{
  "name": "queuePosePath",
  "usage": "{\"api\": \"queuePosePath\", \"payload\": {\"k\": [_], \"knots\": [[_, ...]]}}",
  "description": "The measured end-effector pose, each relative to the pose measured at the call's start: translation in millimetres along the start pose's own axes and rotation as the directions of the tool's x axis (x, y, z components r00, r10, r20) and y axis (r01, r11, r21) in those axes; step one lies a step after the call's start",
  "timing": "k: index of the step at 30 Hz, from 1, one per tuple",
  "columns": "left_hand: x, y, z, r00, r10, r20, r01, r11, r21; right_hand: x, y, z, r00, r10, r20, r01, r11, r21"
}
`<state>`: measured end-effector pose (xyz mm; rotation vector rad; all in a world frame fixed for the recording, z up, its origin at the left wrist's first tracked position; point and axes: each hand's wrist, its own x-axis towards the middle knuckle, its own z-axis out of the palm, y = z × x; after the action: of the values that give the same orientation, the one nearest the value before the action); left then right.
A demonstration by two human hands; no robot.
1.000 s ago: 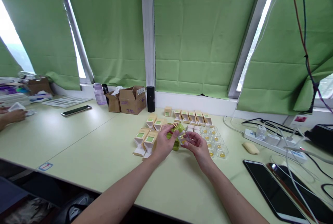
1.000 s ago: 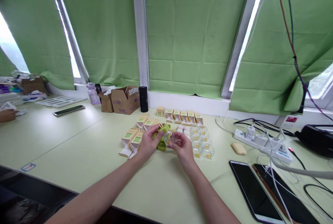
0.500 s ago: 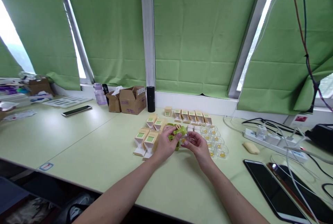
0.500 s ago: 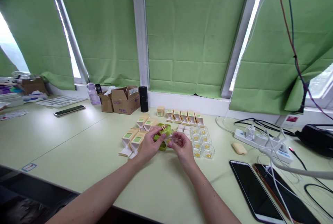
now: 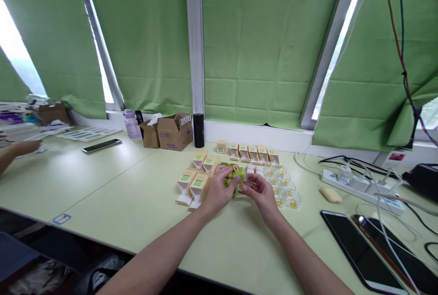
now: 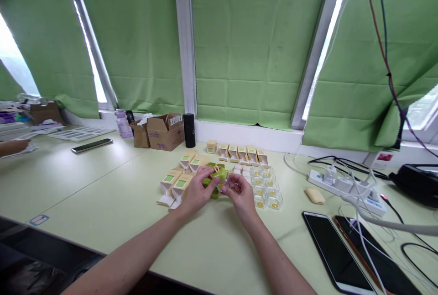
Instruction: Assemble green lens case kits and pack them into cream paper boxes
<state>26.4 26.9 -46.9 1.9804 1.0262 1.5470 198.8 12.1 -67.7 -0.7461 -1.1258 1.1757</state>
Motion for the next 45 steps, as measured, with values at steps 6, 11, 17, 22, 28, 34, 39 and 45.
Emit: {"api": "queuePosePath", "payload": {"k": [6, 11, 17, 22, 28, 34, 39, 45], "knots": [[-0.5, 4.1, -1.2, 1.0, 0.019, 0.01, -0.019, 1.0, 0.001, 0.2, 0.7, -0.1, 1.0, -0.001, -0.006, 0.001, 1.0, 0.005], [-0.4, 4.9, -1.5, 1.0, 0.022, 0.02, -0.021, 1.0, -0.021, -0.1, 1.1, 0.2, 1.0, 0.002, -0.018, -0.002, 1.0, 0.001], [-0.4, 6.1, -1.7, 0.999, 0.013, 0.03, -0.013, 1.0, -0.024, 0.0, -0.1, 1.7, 1.0, 0.001, -0.028, -0.001, 1.0, -0.001], [-0.3, 6.9, -1.8, 0.999, 0.01, 0.038, -0.009, 1.0, -0.029, -0.8, -1.1, 2.4, 0.999, -0.001, -0.032, 0.001, 1.0, 0.0], [-0.6, 4.2, -1.8, 0.999, 0.005, 0.047, -0.003, 0.999, -0.046, -0.7, -1.0, 2.8, 0.999, 0.003, -0.038, -0.003, 1.0, 0.017], [-2.3, 2.3, -1.8, 0.998, -0.032, 0.053, 0.037, 0.995, -0.09, -1.1, -2.0, 1.3, 0.999, 0.012, -0.033, -0.009, 0.998, 0.068], [-4.3, 2.5, -2.3, 0.995, -0.015, 0.1, 0.028, 0.991, -0.131, -2.9, -3.9, 0.9, 1.0, 0.003, -0.023, 0.0, 0.99, 0.139], [-5.5, 4.3, -0.2, 0.988, -0.015, 0.153, 0.03, 0.995, -0.097, -8.0, -12.6, 7.2, 0.999, -0.016, -0.037, 0.019, 0.995, 0.1]]}}
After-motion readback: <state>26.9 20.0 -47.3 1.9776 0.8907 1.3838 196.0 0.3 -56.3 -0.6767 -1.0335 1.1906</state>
